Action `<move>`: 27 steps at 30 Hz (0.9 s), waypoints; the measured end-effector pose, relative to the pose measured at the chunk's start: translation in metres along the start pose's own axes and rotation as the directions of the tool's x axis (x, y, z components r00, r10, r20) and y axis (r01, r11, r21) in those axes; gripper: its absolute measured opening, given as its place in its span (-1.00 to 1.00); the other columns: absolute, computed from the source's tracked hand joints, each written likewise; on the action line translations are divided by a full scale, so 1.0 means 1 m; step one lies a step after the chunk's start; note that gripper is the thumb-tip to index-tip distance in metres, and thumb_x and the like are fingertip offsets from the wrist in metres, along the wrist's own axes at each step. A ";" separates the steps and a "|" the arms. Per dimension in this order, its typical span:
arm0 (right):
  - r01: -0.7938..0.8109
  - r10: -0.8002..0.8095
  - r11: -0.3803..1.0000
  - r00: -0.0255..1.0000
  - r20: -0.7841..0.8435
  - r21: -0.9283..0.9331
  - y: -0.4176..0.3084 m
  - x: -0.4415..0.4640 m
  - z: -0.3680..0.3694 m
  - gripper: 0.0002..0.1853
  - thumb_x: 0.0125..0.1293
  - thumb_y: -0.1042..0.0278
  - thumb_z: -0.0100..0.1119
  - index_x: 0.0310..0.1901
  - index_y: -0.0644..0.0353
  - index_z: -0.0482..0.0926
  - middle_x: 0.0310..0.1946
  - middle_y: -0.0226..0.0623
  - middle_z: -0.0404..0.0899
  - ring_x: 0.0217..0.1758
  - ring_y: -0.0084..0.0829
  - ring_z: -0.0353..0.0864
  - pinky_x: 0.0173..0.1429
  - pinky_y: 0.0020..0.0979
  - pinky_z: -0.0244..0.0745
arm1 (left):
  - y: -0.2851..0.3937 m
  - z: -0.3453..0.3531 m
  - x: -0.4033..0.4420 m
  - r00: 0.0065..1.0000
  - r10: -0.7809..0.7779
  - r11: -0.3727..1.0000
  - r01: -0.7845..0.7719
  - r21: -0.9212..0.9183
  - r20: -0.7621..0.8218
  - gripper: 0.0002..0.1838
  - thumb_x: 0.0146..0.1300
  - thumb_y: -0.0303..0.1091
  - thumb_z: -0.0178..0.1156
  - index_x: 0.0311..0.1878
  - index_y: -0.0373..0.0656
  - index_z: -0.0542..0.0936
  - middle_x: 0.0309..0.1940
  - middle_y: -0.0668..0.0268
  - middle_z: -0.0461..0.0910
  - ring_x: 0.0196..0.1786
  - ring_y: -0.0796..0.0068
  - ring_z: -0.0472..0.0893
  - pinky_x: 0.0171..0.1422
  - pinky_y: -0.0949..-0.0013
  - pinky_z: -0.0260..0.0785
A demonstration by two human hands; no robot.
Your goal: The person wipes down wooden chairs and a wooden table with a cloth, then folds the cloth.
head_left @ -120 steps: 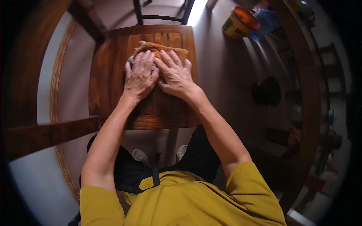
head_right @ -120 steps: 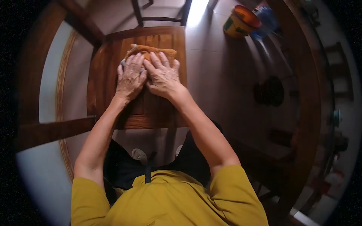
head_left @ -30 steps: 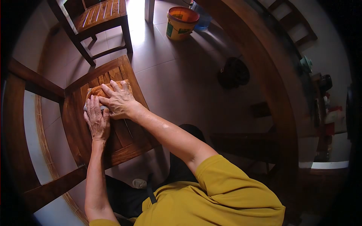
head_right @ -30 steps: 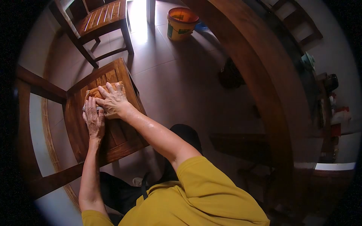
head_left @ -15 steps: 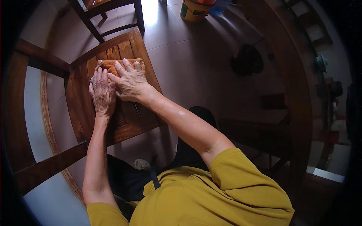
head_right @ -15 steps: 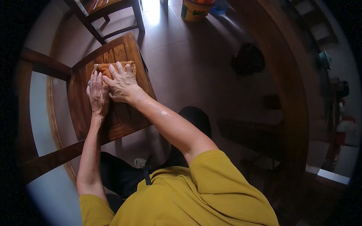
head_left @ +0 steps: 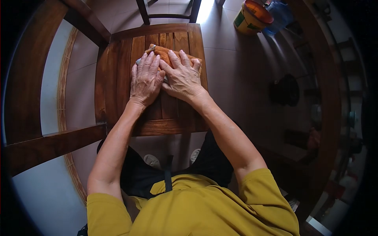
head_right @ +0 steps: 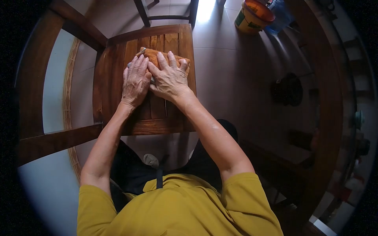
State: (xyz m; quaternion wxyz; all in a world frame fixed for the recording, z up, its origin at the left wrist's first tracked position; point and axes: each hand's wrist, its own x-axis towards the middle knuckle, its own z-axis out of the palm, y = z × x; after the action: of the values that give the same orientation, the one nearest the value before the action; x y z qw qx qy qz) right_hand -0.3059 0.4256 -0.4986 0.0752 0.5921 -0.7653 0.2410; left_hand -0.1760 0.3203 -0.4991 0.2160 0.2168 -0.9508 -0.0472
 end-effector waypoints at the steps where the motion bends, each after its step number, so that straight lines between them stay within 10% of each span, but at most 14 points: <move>1: -0.015 0.015 1.000 1.000 0.001 0.005 0.002 0.003 0.003 -0.35 0.12 -0.12 0.17 0.31 -0.32 0.42 0.38 -0.17 0.27 0.44 0.05 0.20 0.24 0.09 0.00 | 0.000 0.000 -0.001 1.000 -0.005 1.000 0.005 -0.007 0.005 -0.35 0.49 0.14 -0.25 0.41 -0.14 0.31 0.44 0.05 0.23 0.53 0.10 0.13 0.52 -0.06 -0.15; 27: -0.164 0.166 0.986 0.968 0.191 -0.022 0.038 0.076 0.037 -0.23 0.14 -0.44 0.04 0.38 -0.35 0.30 0.48 -0.02 0.09 0.52 0.07 0.07 0.37 0.24 -0.12 | -0.002 0.012 -0.010 0.994 -0.096 0.994 0.093 0.061 0.053 -0.27 0.42 0.13 -0.08 0.51 -0.11 0.13 0.55 0.06 -0.04 0.58 0.06 -0.04 0.53 -0.24 -0.23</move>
State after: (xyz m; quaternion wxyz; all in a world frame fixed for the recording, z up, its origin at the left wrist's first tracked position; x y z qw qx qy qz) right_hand -0.3574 0.3496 -0.5108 -0.0175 0.5466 -0.8163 0.1859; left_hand -0.1723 0.3230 -0.5139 0.1804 0.2665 -0.9461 -0.0354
